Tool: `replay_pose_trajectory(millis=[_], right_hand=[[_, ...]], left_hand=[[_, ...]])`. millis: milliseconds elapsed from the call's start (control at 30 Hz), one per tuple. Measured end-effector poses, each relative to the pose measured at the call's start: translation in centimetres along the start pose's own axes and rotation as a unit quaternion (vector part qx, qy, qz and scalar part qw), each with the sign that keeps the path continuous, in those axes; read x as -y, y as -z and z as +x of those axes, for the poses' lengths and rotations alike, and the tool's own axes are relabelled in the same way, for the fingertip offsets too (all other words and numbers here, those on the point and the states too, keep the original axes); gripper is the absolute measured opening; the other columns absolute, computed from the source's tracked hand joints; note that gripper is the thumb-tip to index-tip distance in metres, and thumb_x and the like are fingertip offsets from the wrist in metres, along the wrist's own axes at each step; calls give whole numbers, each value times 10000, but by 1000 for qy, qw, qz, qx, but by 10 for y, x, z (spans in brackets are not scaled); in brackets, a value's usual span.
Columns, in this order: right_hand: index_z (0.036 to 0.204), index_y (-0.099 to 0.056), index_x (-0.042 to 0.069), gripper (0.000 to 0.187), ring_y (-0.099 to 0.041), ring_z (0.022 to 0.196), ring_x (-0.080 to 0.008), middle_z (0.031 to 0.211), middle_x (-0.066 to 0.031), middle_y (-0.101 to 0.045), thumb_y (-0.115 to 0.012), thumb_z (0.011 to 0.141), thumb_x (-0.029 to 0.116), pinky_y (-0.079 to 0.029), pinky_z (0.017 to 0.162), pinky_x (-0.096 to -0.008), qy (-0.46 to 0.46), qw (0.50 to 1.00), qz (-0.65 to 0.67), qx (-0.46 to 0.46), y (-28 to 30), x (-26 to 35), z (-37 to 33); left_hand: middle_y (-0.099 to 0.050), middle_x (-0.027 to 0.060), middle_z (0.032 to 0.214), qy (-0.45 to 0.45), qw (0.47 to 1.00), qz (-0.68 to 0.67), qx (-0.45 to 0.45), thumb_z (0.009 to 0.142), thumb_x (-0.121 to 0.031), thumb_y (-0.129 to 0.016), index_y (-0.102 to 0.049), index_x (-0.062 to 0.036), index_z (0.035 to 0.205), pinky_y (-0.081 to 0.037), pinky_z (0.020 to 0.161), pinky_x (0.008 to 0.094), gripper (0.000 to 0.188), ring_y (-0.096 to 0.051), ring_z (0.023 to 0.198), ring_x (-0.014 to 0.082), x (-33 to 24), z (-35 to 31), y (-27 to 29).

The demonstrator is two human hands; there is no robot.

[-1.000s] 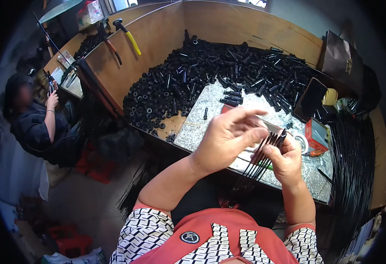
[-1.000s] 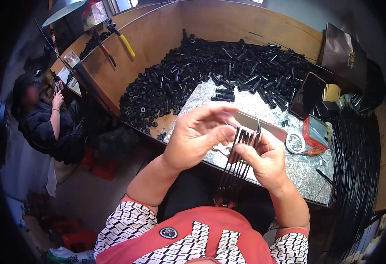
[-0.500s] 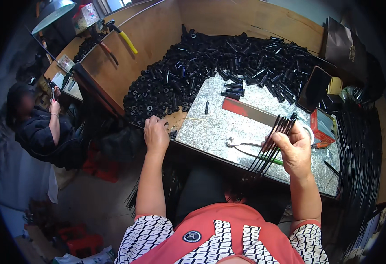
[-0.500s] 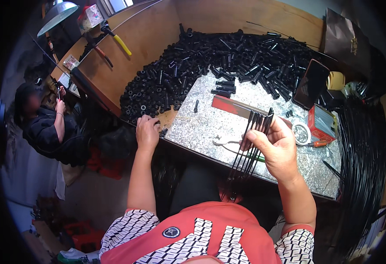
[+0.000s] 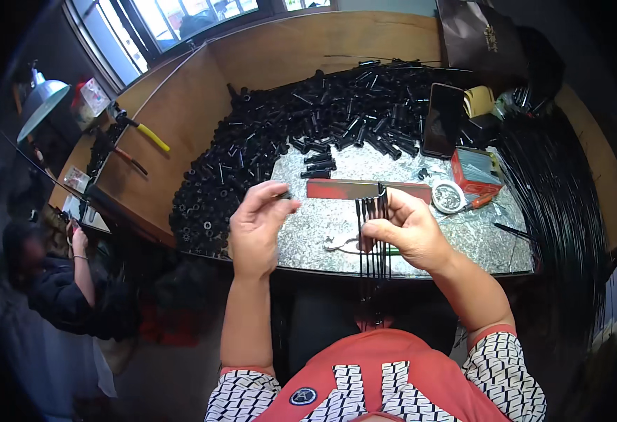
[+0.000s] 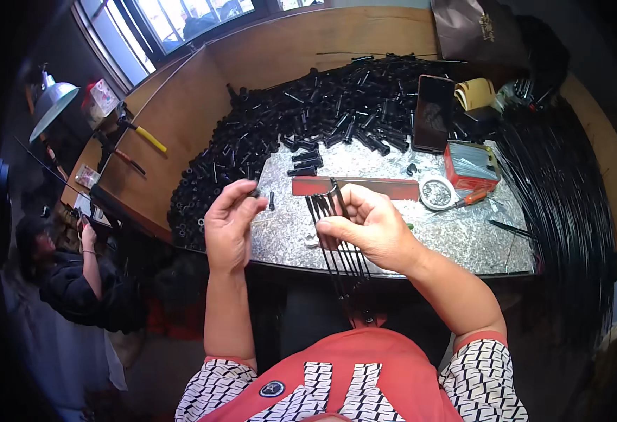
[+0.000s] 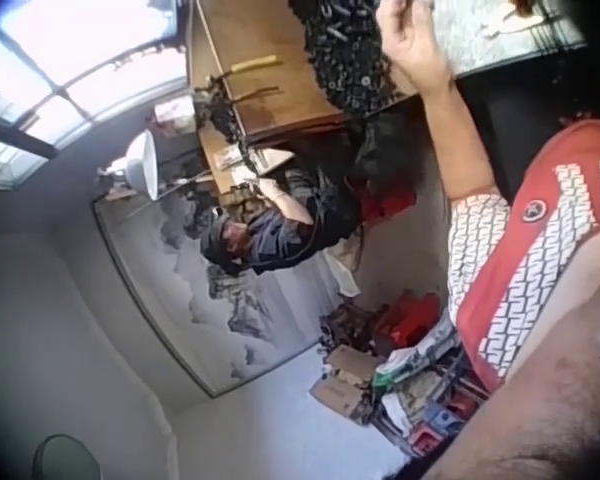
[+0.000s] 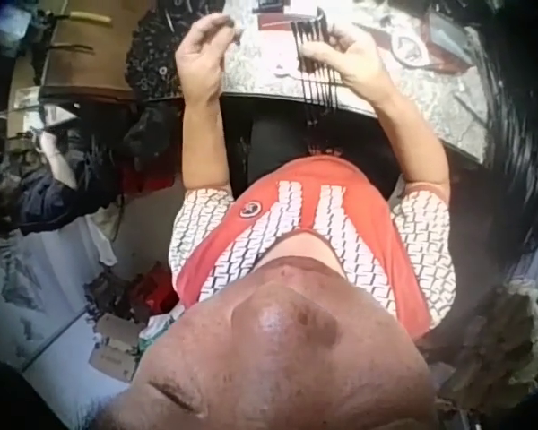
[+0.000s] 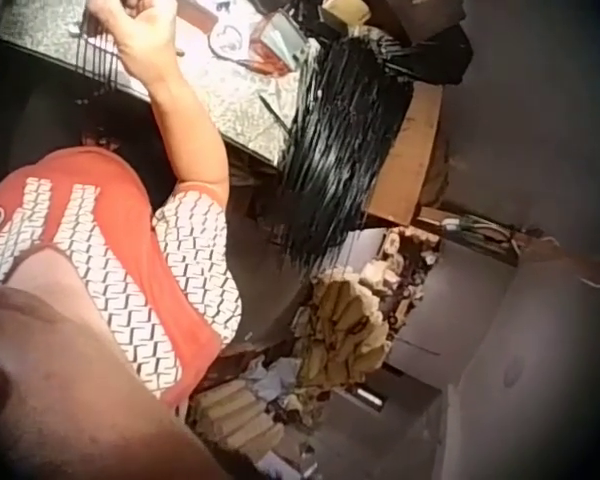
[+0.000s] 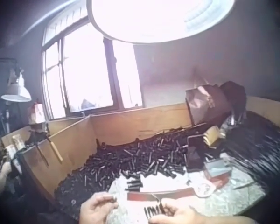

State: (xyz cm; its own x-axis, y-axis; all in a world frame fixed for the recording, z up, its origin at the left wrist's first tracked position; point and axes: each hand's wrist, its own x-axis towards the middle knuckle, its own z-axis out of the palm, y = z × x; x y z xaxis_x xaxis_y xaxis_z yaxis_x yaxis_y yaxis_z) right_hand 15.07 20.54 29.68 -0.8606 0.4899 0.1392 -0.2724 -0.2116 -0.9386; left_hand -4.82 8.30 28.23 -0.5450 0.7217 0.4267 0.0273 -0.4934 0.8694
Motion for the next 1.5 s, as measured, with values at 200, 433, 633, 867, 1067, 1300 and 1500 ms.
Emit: replay_pose_trajectory(millis=[200, 433, 633, 867, 1067, 1300, 1500], right_hand=[[942, -546, -13, 139, -608, 713, -105, 813, -62, -624, -643, 879, 63, -508, 653, -251, 4, 999, 23, 35, -8, 1, 1], [933, -540, -16, 151, -612, 703, -111, 795, -76, -628, -645, 883, 81, -508, 643, -253, 4, 999, 32, 39, -5, -1, 2], [928, -540, -11, 149, -607, 696, -103, 794, -67, -628, -644, 886, 86, -505, 636, -251, 11, 999, 20, 43, -6, 0, 1], [924, -531, -3, 144, -599, 687, -106, 782, -61, -618, -637, 892, 89, -500, 629, -252, 10, 998, 22, 51, -7, 0, 0], [937, -522, -7, 131, -580, 696, -104, 784, -59, -603, -605, 910, 90, -489, 642, -255, 13, 998, 23, 60, -12, 2, 0], [972, -516, 7, 155, -597, 772, -129, 834, -70, -614, -567, 941, 151, -495, 727, -277, 17, 994, -9, 105, -6, -2, 3], [938, -529, 7, 153, -564, 703, -113, 789, -58, -602, -559, 950, 156, -477, 656, -270, 26, 993, 24, 112, -5, -5, 6]], left_hand=[[-561, 86, 1109, 9, 993, -62, 103, 863, 59, -585, -572, 70, 1164, -502, 882, 298, 302, -606, 937, 150, -21, 3, -44], [-545, 85, 1156, -14, 988, -58, 141, 861, 63, -586, -600, 47, 1150, -440, 945, 292, 290, -551, 1055, 153, -20, 1, -52], [-568, 101, 1159, 2, 988, -50, 148, 851, 53, -601, -607, 41, 1147, -425, 959, 300, 296, -557, 1061, 168, -23, -1, -52], [-568, 85, 1135, -3, 985, -64, 159, 832, 63, -628, -615, 26, 1136, -435, 935, 279, 307, -556, 1052, 150, -32, -3, -60], [-570, 80, 1127, -9, 989, -51, 139, 838, 64, -622, -618, 27, 1088, -440, 921, 272, 252, -563, 1033, 143, -27, -2, -59], [-589, 96, 1108, -30, 988, -23, 151, 868, 64, -573, -618, 35, 1087, -447, 922, 280, 226, -577, 1030, 155, -31, -2, -60], [-602, 122, 1109, -59, 988, 7, 140, 874, 67, -555, -635, 39, 1063, -454, 920, 292, 207, -587, 1028, 180, -29, -4, -59]])
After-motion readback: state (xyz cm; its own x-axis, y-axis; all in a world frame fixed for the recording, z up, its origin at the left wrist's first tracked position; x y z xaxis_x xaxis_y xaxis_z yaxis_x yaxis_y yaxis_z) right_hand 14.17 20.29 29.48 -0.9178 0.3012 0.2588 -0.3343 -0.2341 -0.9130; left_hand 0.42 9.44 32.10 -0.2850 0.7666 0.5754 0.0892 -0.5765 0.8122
